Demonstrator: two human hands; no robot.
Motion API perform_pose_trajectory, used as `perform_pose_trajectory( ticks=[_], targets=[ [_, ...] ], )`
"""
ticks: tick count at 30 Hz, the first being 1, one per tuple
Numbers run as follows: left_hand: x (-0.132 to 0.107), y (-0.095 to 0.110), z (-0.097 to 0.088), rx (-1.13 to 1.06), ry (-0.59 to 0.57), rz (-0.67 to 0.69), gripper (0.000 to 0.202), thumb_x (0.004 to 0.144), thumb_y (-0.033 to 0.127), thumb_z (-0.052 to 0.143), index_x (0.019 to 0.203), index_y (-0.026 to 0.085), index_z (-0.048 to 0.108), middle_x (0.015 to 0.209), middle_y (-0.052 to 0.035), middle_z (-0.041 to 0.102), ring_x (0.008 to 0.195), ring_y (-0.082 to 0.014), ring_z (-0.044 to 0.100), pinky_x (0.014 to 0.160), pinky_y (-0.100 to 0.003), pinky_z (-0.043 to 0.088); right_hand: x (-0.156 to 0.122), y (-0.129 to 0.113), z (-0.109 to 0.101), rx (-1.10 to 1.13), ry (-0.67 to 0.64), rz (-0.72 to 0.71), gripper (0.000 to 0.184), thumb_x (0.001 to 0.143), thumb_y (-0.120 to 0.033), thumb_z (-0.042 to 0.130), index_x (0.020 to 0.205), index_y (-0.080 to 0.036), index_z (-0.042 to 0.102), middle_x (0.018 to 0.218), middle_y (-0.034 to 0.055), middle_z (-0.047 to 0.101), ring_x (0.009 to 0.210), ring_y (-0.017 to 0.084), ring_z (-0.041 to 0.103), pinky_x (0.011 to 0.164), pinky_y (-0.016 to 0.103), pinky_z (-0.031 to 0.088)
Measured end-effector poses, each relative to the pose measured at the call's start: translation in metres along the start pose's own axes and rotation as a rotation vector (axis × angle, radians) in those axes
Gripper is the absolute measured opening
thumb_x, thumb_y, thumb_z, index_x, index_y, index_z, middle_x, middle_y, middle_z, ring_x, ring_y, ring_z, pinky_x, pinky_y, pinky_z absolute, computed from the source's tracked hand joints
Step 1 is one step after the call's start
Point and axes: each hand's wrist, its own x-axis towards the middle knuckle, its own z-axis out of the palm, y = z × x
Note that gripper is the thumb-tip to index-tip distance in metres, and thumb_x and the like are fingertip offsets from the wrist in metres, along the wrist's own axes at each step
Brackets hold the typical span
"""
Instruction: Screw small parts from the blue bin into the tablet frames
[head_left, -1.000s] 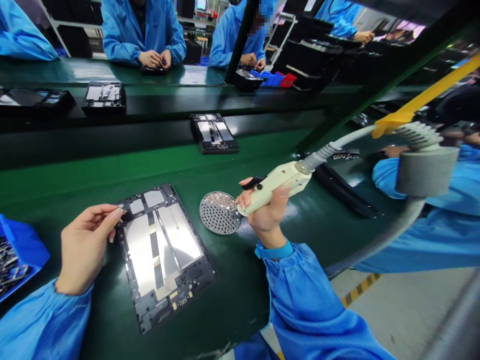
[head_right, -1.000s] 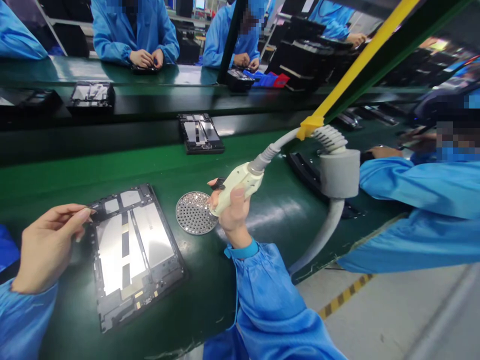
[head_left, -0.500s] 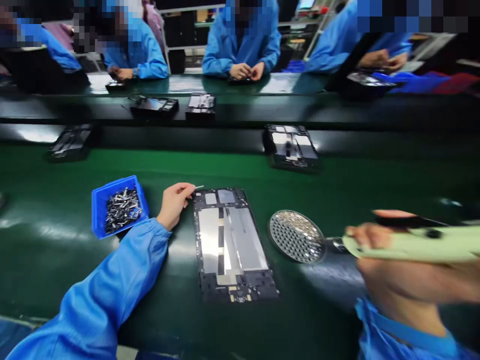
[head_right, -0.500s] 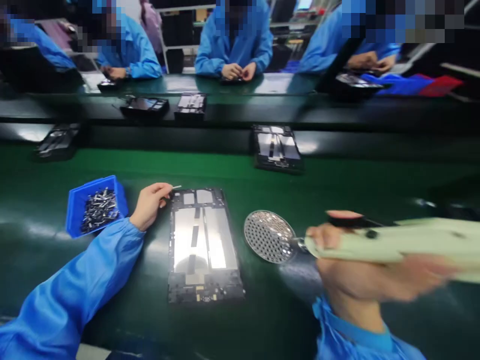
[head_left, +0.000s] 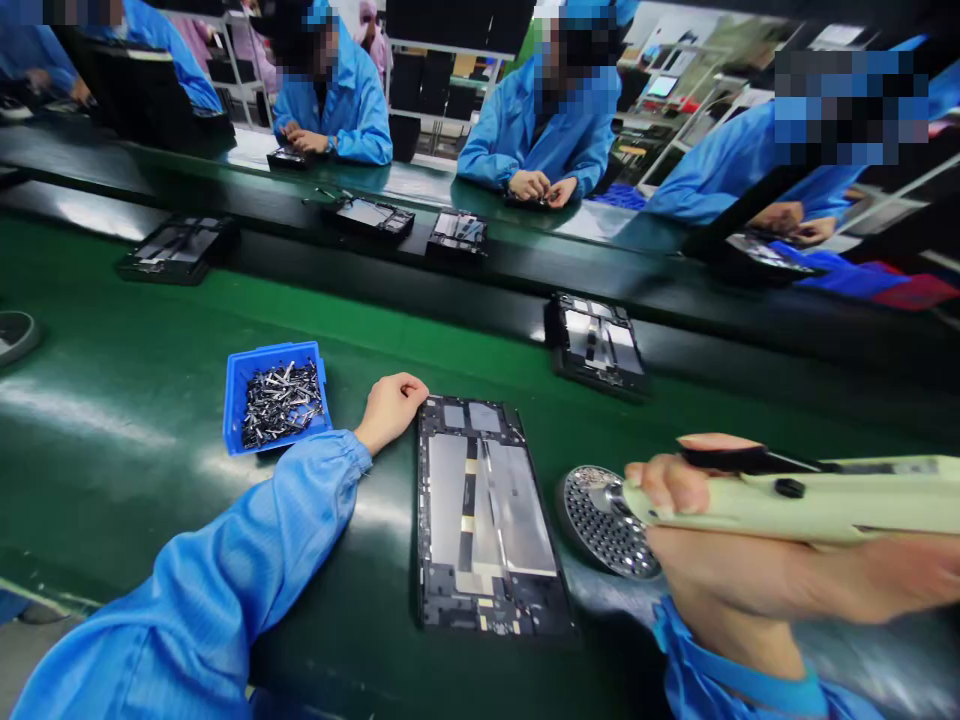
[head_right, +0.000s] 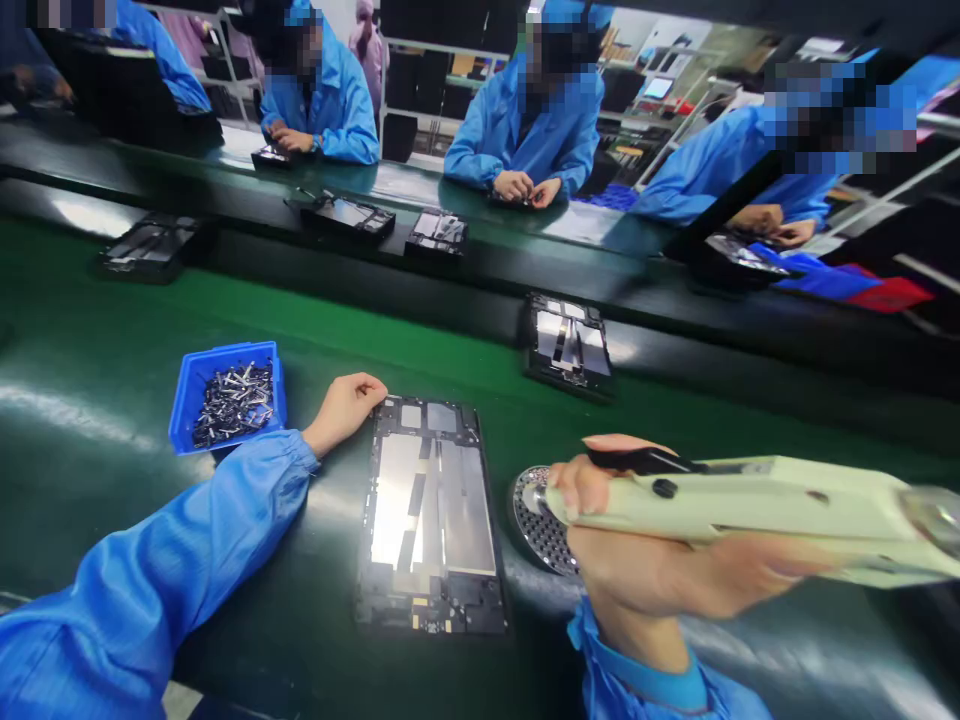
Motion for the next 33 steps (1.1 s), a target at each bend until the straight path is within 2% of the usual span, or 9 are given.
perform_pose_trajectory(
  ticks=[3,7,11,15,25,33],
  targets=[
    [0.002,-0.001,-0.002,0.018,-0.038,-0.006,0.013,0.082,0.015,0.071,0.069,0.016,0.071,0.064,0.0004,0.067,0.058,-0.0118,0.057,0.062,-0.023,0.044,0.002,0.01,0.031,-0.205,-0.387,-0.133,0.076,0.039,-0.102,0.067,0.069,-0.033,0.075,0.043,0.0012,0.039,0.04,0.021,0.04,0.04,0.045,0.033],
    [0.005,-0.002,-0.003,0.009,-0.107,-0.041,0.015,0.087,0.015,0.065,0.075,0.015,0.072,0.061,0.0006,0.065,0.049,-0.0108,0.056,0.05,-0.021,0.041,0.012,0.046,0.08,-0.143,-0.659,-0.086,0.077,0.06,-0.099,0.063,0.081,-0.026,0.072,0.044,-0.0035,0.041,0.039,0.017,0.041,0.043,0.038,0.041],
    [0.006,-0.004,-0.002,-0.003,-0.137,-0.064,0.015,0.089,0.012,0.062,0.08,0.013,0.074,0.062,-0.0002,0.065,0.047,-0.0109,0.057,0.042,-0.019,0.039,0.017,0.093,0.123,-0.102,-0.619,-0.136,0.076,0.074,-0.098,0.054,0.081,-0.024,0.07,0.045,-0.0052,0.043,0.038,0.013,0.042,0.045,0.035,0.048],
    [0.007,-0.008,0.001,0.0,-0.138,-0.063,0.014,0.09,0.014,0.064,0.081,0.012,0.075,0.066,-0.0013,0.069,0.047,-0.0105,0.057,0.044,-0.021,0.042,0.017,0.122,0.144,-0.071,-0.613,-0.168,0.07,0.078,-0.094,0.055,0.077,-0.024,0.067,0.045,-0.0068,0.043,0.036,0.012,0.041,0.043,0.032,0.049],
    [0.005,-0.009,0.004,0.022,-0.142,-0.061,0.016,0.09,0.012,0.063,0.08,0.014,0.075,0.063,0.0007,0.065,0.047,-0.0114,0.058,0.05,-0.022,0.042,0.021,0.14,0.141,-0.092,-0.636,-0.191,0.072,0.084,-0.092,0.049,0.083,-0.024,0.069,0.046,-0.0064,0.044,0.037,0.013,0.045,0.044,0.031,0.049],
    [0.004,-0.005,0.001,0.044,-0.145,-0.052,0.02,0.092,0.011,0.061,0.076,0.014,0.073,0.057,0.002,0.06,0.045,-0.0112,0.055,0.052,-0.022,0.041,0.017,0.142,0.145,-0.037,-0.607,-0.159,0.068,0.076,-0.089,0.064,0.072,-0.021,0.068,0.044,-0.0058,0.046,0.035,0.012,0.044,0.037,0.029,0.043]
  ],
)
